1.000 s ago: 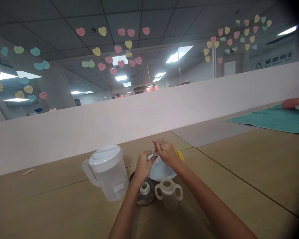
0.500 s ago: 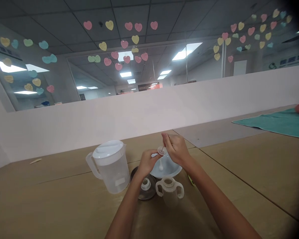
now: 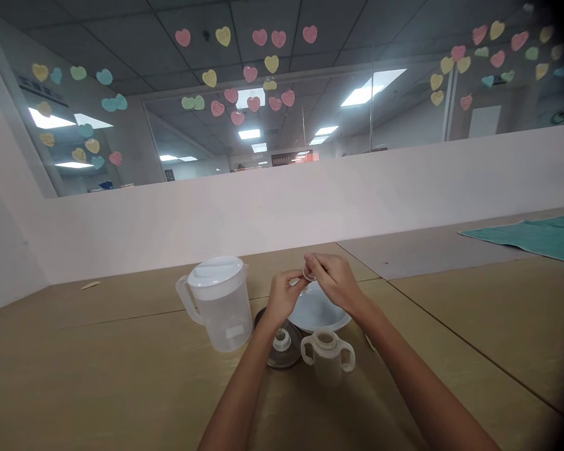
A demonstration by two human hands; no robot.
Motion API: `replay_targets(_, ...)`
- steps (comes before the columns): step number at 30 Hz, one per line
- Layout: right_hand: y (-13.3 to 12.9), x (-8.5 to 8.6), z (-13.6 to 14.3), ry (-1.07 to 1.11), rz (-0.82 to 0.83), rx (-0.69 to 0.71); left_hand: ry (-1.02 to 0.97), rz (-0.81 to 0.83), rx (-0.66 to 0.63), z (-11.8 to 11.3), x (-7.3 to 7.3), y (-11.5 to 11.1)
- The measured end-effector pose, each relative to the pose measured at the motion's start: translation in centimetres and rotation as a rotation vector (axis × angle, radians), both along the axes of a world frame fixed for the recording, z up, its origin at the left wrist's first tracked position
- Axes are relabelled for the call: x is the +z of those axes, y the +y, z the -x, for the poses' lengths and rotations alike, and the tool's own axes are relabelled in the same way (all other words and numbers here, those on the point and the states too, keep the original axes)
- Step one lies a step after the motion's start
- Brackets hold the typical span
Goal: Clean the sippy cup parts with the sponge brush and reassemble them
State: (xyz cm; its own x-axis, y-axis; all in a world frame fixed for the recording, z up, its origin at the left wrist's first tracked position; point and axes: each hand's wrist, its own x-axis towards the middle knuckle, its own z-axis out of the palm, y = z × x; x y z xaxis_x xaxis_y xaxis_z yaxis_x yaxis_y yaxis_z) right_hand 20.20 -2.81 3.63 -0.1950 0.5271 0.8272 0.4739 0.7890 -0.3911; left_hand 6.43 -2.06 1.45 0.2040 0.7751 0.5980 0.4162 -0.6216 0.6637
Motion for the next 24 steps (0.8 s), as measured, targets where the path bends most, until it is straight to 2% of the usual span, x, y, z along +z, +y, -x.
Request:
replay_targets(5,0.5,-0.4,0.5,-0.096,-0.123,-0.178,-0.082,0.000,-0.014,0.0,-0.4,0.1)
replay_targets(8,0.9,-0.5,0.9,-0.172,-0.096,-0.194,-0.084,-0.031,-0.007,0.3,-0.2,0.0)
replay_targets(13,-0.1,0.2,1.2,-0.154,-0.087,-0.207,-0.060,-0.078,-0.012,0.5,-0.1,-0.2)
replay_targets(19,-1.1,1.1,0.0,-0.205,-0.173,-0.318,0.148,-0.148,0.064,0.2,-0.6,-0.2)
replay_targets(24,-3.8,2.5,-1.8,-0.167,-0.307,-0.358,0.206,-0.196,0.138,-0.1,-0.9,0.0)
